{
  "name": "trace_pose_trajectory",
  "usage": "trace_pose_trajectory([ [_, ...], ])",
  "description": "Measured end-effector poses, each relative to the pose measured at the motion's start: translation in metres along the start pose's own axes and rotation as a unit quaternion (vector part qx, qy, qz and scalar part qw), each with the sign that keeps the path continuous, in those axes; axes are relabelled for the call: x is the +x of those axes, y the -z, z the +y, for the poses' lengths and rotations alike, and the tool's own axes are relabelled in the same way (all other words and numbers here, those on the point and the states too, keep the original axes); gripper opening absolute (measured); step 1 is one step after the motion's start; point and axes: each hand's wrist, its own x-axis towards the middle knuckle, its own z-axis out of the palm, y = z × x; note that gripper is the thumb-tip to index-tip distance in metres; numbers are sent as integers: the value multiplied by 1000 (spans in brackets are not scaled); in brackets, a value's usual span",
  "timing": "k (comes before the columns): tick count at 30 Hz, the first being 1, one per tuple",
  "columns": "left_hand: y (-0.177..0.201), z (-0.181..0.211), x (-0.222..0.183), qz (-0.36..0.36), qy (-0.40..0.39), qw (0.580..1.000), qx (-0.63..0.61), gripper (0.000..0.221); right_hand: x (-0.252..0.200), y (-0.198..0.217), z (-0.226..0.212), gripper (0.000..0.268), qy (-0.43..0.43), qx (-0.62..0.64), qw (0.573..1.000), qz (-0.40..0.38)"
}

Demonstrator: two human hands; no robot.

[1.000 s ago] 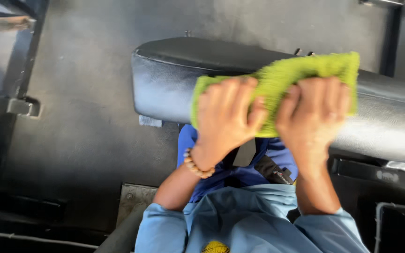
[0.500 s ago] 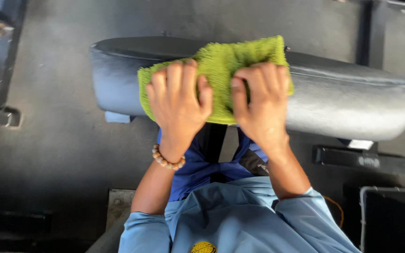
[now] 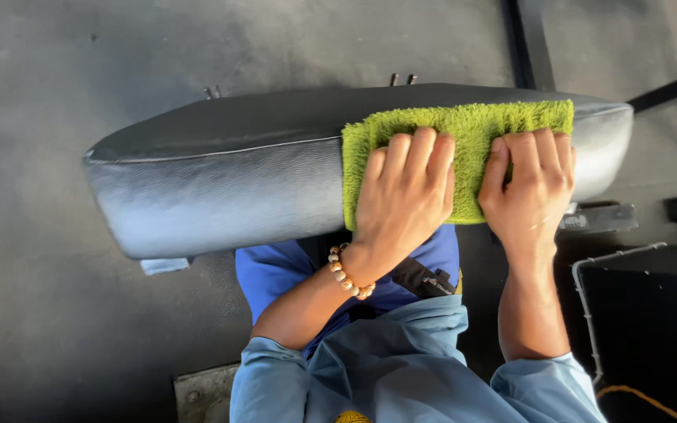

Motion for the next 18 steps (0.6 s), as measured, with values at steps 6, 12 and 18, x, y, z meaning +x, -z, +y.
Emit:
trace_pose_trajectory([
  [6, 46, -76, -24, 11, 106, 994, -15, 4, 35, -28, -86, 23, 66, -14, 997, -25],
  [12, 89, -147, -69, 27, 148, 980, 129, 6, 74, -52, -186, 12, 159, 84, 983, -34],
  [18, 97, -150, -76, 11, 145, 970, 196, 11, 73, -55, -193, 11, 189, 132, 973, -26],
])
